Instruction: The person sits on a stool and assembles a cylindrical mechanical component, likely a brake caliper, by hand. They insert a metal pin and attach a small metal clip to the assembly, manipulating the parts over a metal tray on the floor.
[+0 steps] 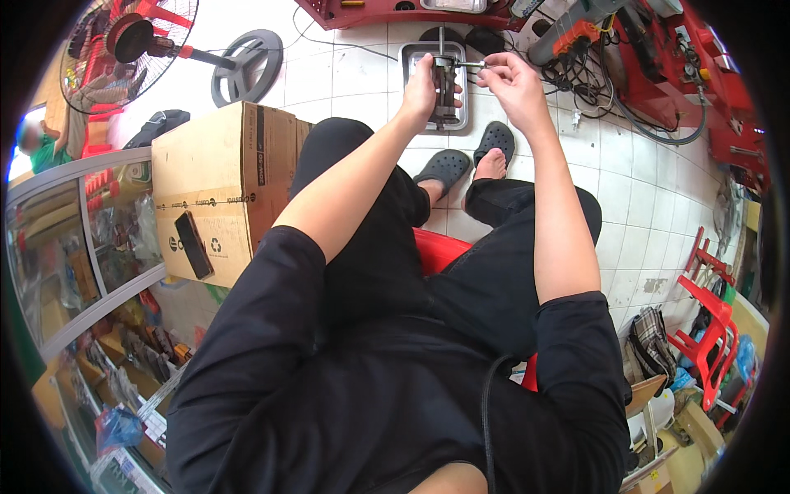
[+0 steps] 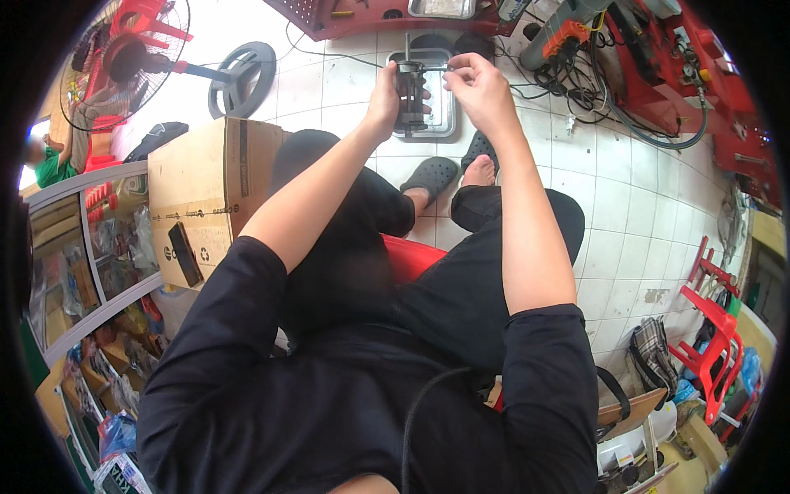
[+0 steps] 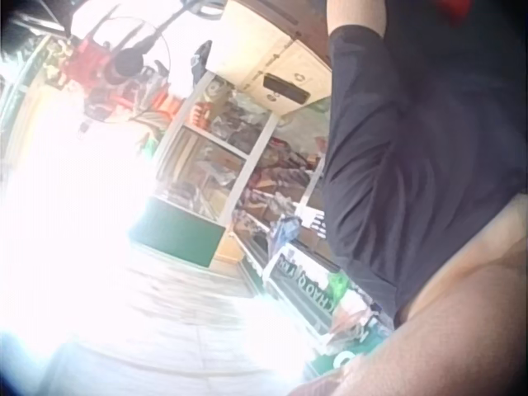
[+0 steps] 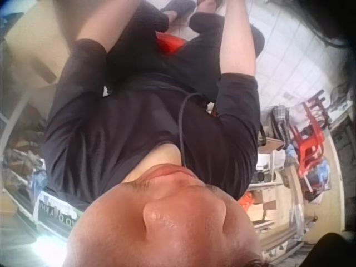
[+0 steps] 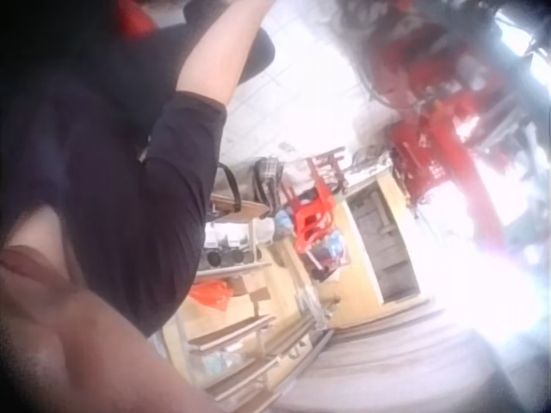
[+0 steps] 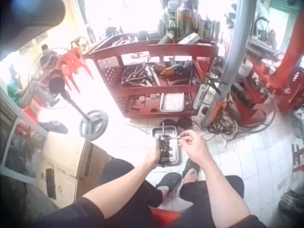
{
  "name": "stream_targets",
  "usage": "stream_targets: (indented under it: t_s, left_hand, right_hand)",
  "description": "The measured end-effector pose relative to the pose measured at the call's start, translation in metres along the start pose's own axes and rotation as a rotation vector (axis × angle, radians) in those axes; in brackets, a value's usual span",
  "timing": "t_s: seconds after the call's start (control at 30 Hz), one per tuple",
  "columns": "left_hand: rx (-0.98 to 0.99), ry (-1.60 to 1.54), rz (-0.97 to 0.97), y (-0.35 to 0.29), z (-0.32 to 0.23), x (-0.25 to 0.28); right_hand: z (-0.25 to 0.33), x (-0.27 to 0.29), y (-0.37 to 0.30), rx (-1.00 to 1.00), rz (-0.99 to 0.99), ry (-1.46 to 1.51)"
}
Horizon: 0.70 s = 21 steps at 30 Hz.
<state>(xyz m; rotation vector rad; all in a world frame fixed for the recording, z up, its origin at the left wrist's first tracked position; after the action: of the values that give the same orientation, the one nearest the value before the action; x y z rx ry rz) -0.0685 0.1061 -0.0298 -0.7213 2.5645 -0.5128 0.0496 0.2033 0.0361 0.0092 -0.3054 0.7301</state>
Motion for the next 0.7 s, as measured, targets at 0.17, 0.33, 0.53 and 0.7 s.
stream_targets:
  t_s: [0.17, 0.33, 0.53, 0.7]
  left_hand:
    - [-0.012, -0.143, 0.152, 0.009, 0.006, -0.01]
    - [0.088, -0.302, 0.183, -0.003, 0.002, -0.014]
    - [0.062, -0.3, 0.179, -0.001, -0.007, -0.013]
    - [0.155, -0.317, 0.179, -0.005, -0.005, -0.016]
  right_hand:
    - [0.037, -0.003, -0.007, 0.121, -0.091, -0.132]
    - [0.064, -0.02, -0.001, 0.066, -0.104, -0.483]
    - [0.075, -0.023, 0.0, 0.352, -0.075, -0.187]
    - [0.074, -0.018, -0.008, 0.418, -0.067, -0.153]
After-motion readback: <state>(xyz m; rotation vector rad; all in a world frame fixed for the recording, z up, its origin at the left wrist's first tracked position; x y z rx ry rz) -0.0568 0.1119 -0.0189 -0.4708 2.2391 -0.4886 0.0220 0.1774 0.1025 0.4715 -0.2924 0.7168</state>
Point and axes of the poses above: each hand's wrist, its own y-axis towards the middle knuckle, its own x-axis out of the back of the hand, z = x × y, the point moved 7 cm from there along y, towards the middle knuckle, and after that the axes turned 5 degrees about -x, right-handed, at the moved point
